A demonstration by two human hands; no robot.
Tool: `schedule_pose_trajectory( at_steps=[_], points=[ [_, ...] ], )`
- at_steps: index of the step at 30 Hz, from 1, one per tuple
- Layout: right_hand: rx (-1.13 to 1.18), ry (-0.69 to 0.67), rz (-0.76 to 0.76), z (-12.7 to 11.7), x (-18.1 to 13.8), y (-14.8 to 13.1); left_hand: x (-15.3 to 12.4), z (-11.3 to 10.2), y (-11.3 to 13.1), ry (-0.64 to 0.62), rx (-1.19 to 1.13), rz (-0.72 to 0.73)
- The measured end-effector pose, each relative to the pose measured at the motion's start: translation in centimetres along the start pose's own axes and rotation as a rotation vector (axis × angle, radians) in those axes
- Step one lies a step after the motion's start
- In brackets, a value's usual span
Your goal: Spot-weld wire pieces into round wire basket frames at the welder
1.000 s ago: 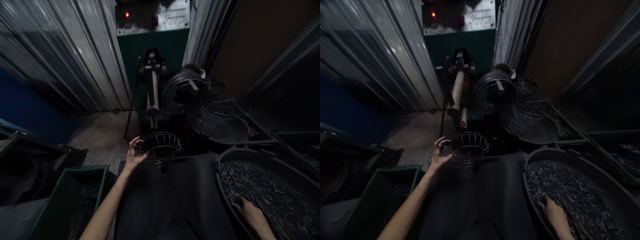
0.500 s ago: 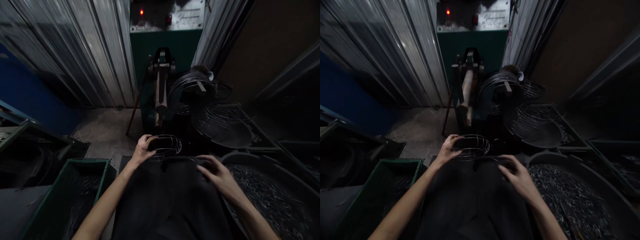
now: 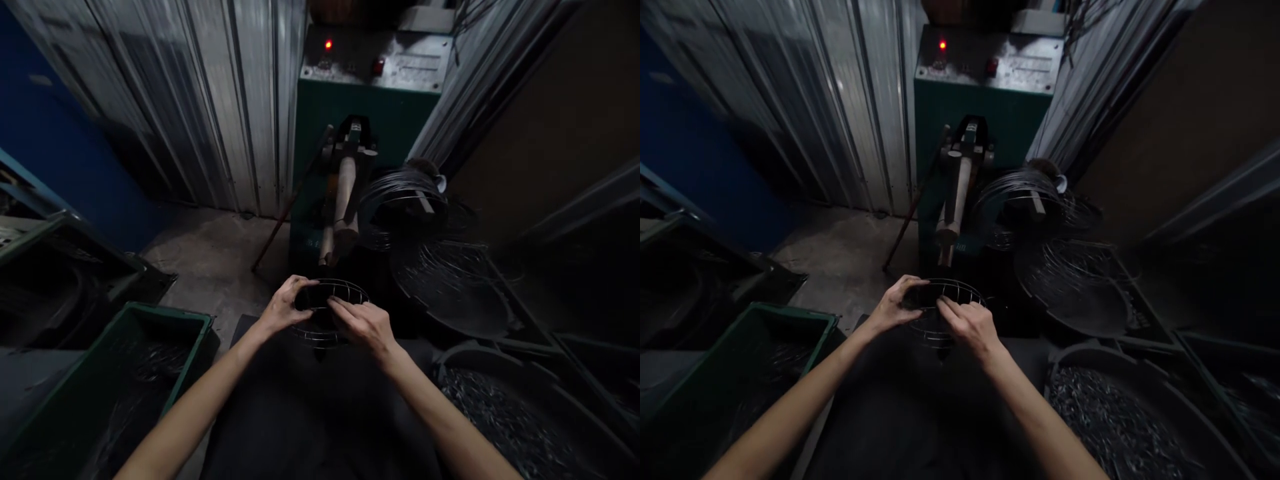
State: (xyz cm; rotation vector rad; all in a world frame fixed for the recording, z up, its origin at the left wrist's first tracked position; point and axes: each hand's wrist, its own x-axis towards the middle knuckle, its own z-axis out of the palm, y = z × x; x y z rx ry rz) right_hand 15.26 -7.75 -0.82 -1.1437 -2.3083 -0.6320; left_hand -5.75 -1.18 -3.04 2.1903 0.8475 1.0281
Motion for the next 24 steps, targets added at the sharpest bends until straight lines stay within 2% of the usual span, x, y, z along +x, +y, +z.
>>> schedule_pose_trajectory(
  at_steps=[6, 15, 20, 24],
  points=[
    [-0.058, 0.036, -0.067, 0.3, 0.5, 0.6, 0.5, 0.4, -1.3, 0.016, -0.016, 0.017],
    [-0.091, 0.075, -0.048, 2.2, 0.5, 2.0, 2.4, 0.6, -3.0, 0.018, -0.021, 0.038],
    [-0.147, 0.098, -0.085, 2.8, 1.0, 2.4, 3.1, 0.8, -4.3, 0.053, -0.007, 0.093],
    [-0.172, 0.103, -0.096, 3.1, 1.1, 2.3, 3.3, 0.7, -4.5, 0.042, 0.036, 0.092]
  ],
)
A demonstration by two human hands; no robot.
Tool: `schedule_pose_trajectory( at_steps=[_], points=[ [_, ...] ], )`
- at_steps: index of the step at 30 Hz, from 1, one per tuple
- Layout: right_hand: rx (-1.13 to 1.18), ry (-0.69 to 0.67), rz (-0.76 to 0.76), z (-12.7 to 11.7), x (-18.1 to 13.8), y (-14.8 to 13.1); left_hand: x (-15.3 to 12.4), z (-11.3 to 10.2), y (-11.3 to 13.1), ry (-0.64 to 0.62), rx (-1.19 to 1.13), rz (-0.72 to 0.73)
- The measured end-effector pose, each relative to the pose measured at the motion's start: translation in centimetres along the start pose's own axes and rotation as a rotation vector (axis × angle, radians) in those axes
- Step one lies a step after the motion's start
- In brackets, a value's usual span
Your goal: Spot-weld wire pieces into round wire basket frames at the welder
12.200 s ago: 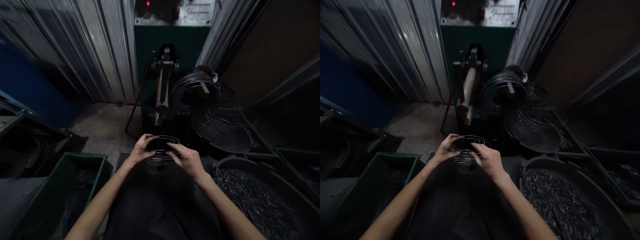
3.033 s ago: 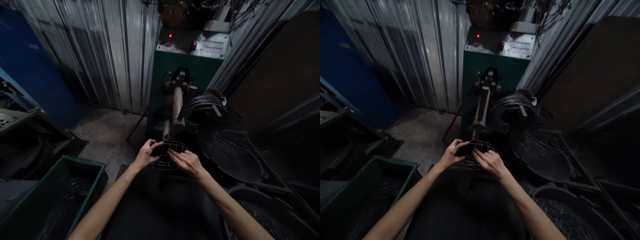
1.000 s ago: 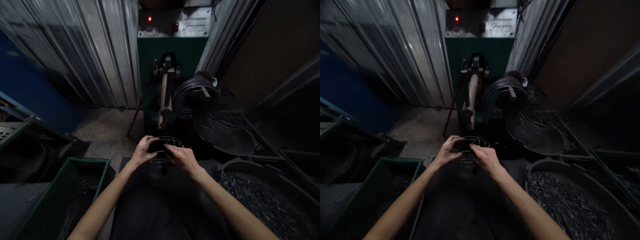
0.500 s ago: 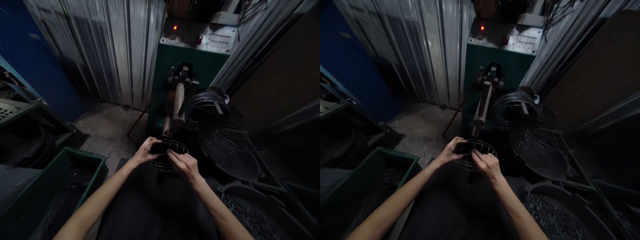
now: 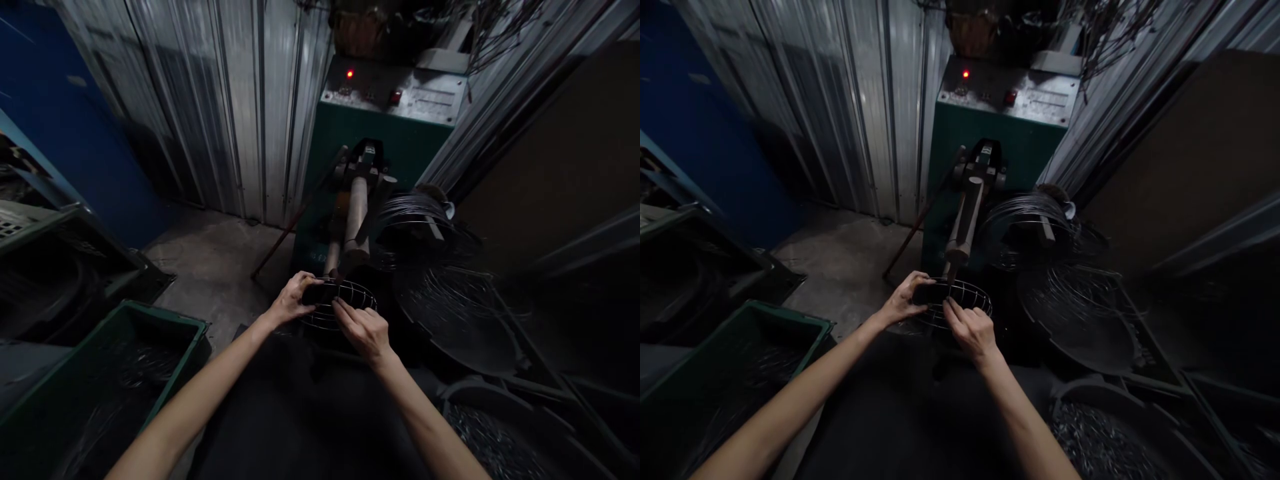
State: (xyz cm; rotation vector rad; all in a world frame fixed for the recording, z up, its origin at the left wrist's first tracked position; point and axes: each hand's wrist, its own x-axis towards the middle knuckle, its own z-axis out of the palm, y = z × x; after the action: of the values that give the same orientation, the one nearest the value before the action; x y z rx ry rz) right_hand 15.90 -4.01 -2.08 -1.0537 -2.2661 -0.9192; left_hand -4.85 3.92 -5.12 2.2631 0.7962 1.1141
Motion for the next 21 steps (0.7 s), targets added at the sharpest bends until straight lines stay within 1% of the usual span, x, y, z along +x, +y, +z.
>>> schedule_pose_trajectory(
  at_steps=[4, 11, 16, 18, 19, 21],
  points=[
    [-0.004, -0.02, 0.005, 0.3, -0.1, -0.1, -0.1, 0.0, 0.2, -0.007, 0.034, -0.021],
    [-0.022, 0.023, -0.017, 0.6, 0.4, 0.4, 0.2, 0.0, -0.3, -0.006, 0.05, -0.045],
    [-0.034, 0.085, 0.014, 1.2, 0.5, -0.1, -0.3, -0.3, -0.4, -0.002, 0.015, 0.019],
    [-0.002, 0.065, 0.054, 0.3, 0.2, -0.4, -1.0, -0.4, -0.6, 0.013, -0.004, 0.018],
    [0.034, 0.048, 0.098, -0.8, 0.0, -0.5, -1.4, -0.4, -0.8, 0.023, -0.013, -0.002],
    [0.13, 0.049, 0.222, -4.1, -0.7, -0.7, -2.1, -0.4, -1.5, 0.048, -0.033, -0.059]
  ],
)
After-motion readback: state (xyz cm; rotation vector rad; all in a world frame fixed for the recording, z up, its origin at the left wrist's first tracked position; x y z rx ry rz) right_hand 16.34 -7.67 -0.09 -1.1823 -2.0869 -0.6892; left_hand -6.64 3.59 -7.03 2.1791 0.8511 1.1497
